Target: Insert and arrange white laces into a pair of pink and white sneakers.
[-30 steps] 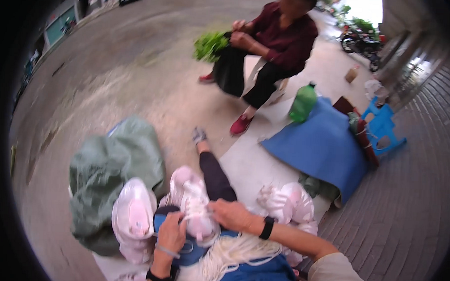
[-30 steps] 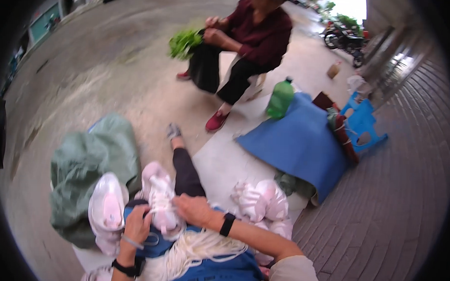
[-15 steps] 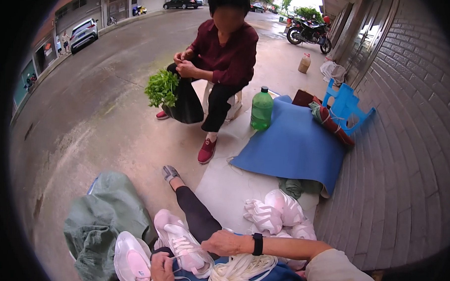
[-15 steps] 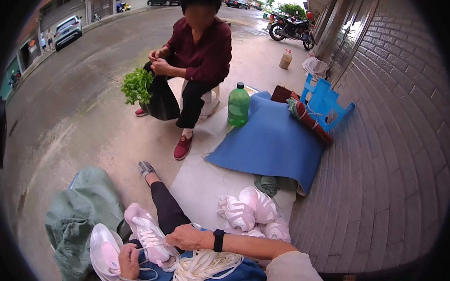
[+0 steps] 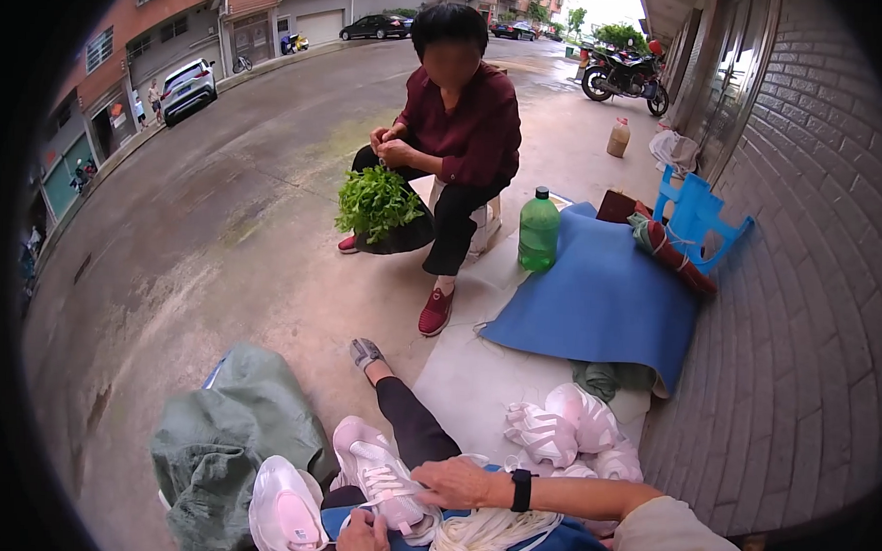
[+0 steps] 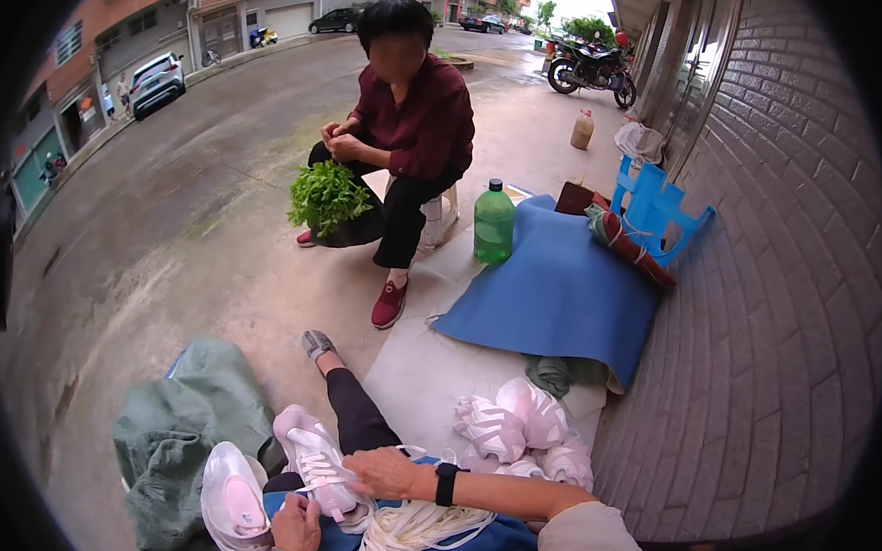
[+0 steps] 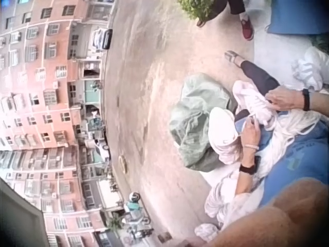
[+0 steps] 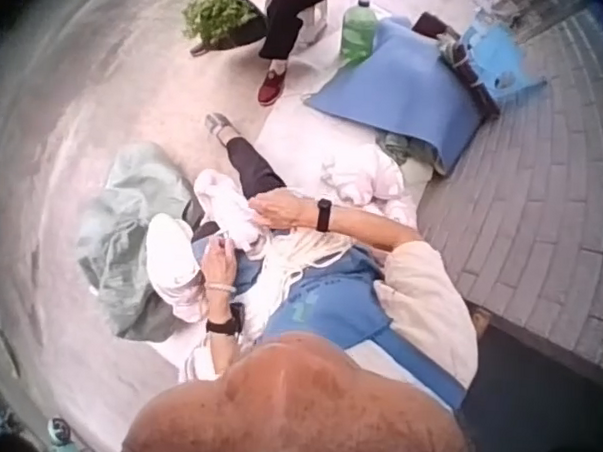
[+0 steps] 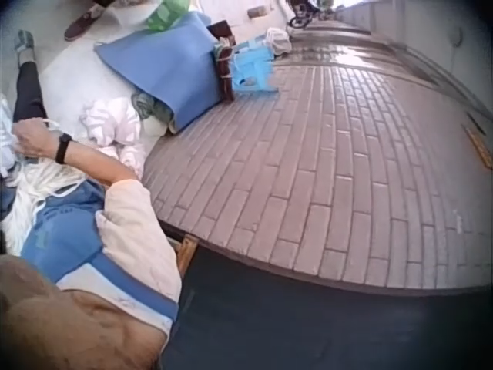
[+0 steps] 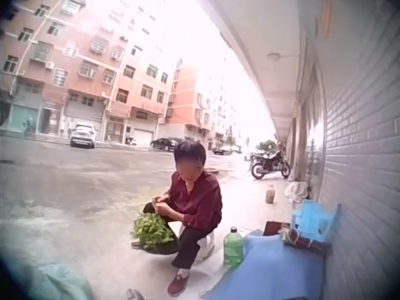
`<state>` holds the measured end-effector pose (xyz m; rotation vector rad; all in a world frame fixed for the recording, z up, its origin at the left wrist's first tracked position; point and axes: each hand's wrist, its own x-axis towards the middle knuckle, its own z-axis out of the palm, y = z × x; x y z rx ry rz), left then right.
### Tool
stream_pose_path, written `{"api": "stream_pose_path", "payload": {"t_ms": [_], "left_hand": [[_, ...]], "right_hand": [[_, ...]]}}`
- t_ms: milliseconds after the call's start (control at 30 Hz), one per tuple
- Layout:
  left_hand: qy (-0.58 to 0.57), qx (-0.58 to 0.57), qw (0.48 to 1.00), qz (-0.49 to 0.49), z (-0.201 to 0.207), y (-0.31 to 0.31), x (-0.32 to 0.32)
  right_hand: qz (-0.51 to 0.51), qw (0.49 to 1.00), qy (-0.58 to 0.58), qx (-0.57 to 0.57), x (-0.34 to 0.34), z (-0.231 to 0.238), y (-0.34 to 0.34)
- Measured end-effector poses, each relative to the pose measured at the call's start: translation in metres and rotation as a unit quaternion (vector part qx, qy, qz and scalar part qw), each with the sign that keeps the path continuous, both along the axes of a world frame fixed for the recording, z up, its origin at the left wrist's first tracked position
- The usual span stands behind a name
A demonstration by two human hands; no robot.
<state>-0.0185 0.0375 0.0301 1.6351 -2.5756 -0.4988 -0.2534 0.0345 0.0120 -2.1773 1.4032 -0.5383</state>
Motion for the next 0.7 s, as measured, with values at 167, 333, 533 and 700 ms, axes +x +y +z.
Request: {"api": "stream_pose_path", "payload": {"t_ms": [167,333,533,700], "left_hand": [[0.016,0.054,0.994,0.098,0.017,0.005,-0.018],[0.042,0.025,0.991,0.121,0.001,-0.001,-0.021],[0.102,-0.031,0.988,0.113,-0.026,-0.009,-0.024],[0.092,-0.050,0.988,0.117,-0.025,-0.013,-0.030]], "right_hand": [[-0.014,0.999,0.008,0.040,0.021,-0.005,0.006],[-0.035,0.999,0.017,0.036,0.030,-0.004,0.010],[-0.017,0.999,-0.004,0.041,0.029,-0.008,-0.005],[-0.022,0.997,-0.040,0.059,0.030,-0.004,-0.009]]}}
